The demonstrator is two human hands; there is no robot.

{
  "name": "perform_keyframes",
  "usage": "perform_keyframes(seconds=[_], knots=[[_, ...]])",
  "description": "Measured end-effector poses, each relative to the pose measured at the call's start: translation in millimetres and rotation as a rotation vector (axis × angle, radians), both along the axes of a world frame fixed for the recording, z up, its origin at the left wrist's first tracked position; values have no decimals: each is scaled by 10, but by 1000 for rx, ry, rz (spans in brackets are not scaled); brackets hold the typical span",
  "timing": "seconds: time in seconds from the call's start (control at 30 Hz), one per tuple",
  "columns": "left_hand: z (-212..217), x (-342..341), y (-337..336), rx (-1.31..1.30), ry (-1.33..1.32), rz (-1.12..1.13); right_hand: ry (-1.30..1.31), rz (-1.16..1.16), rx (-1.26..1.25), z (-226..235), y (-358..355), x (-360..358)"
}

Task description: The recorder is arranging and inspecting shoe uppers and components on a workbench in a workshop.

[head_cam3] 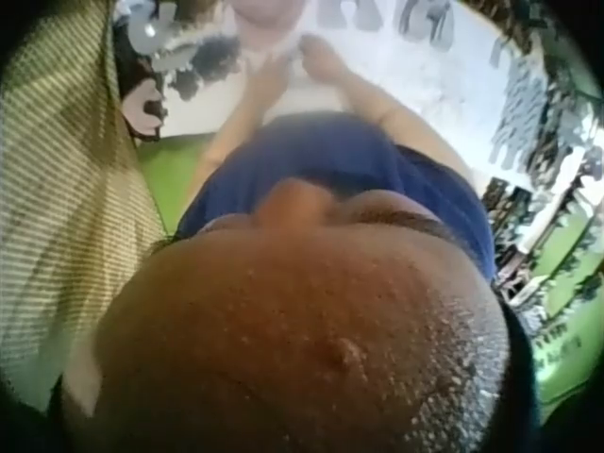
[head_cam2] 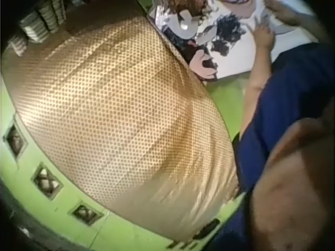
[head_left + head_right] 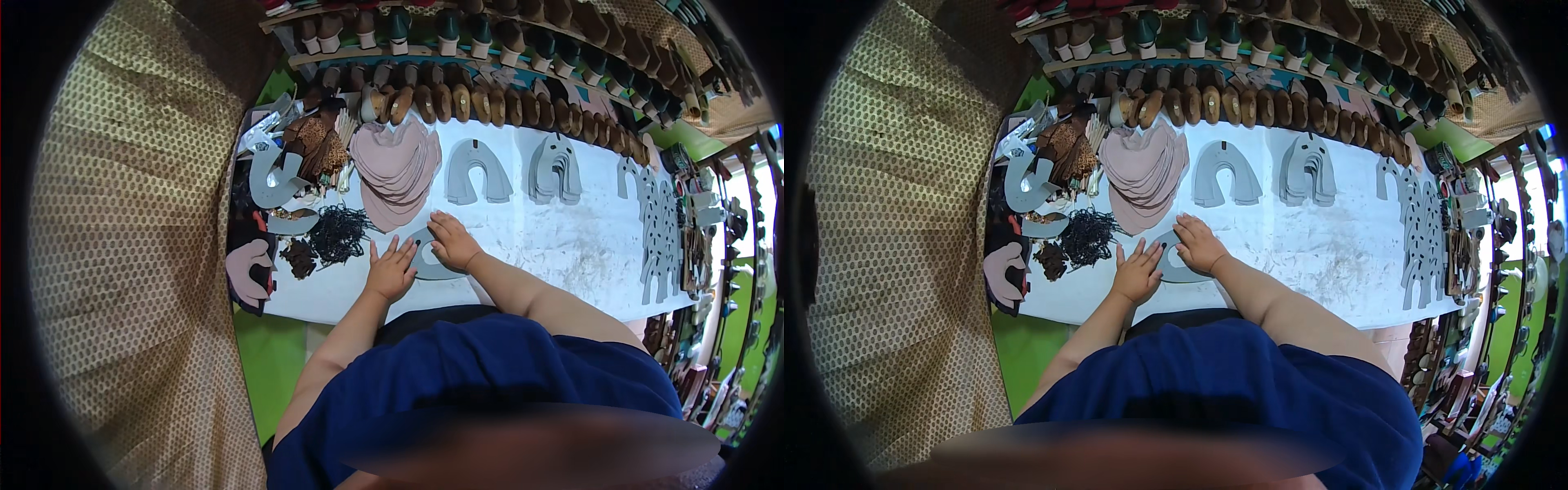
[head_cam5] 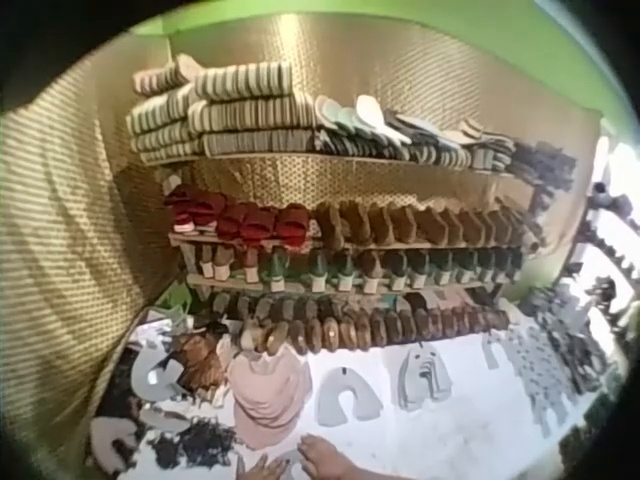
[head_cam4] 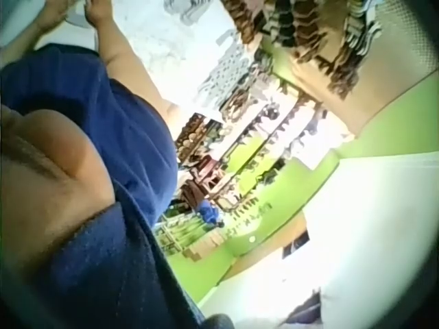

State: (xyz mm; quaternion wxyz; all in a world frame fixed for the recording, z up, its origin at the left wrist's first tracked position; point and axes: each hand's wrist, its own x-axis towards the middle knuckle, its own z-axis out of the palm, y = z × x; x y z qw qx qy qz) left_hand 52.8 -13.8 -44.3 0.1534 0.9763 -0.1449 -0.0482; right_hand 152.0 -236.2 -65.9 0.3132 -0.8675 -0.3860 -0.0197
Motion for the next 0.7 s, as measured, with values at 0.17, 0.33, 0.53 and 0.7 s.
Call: perform_keyframes(seconds=[0.17, 0.33, 0.53, 0.7], knots=[[28, -6, -32, 47, 3, 11, -12, -14, -22, 15, 1, -13], [146, 1, -49, 46, 40, 12, -10, -21, -55, -17, 15, -21], [212, -184, 222, 4, 132, 121, 18, -41, -92, -7, 51, -28], [145, -495, 936, 157, 21, 464, 39, -61, -89, 38, 40, -30]])
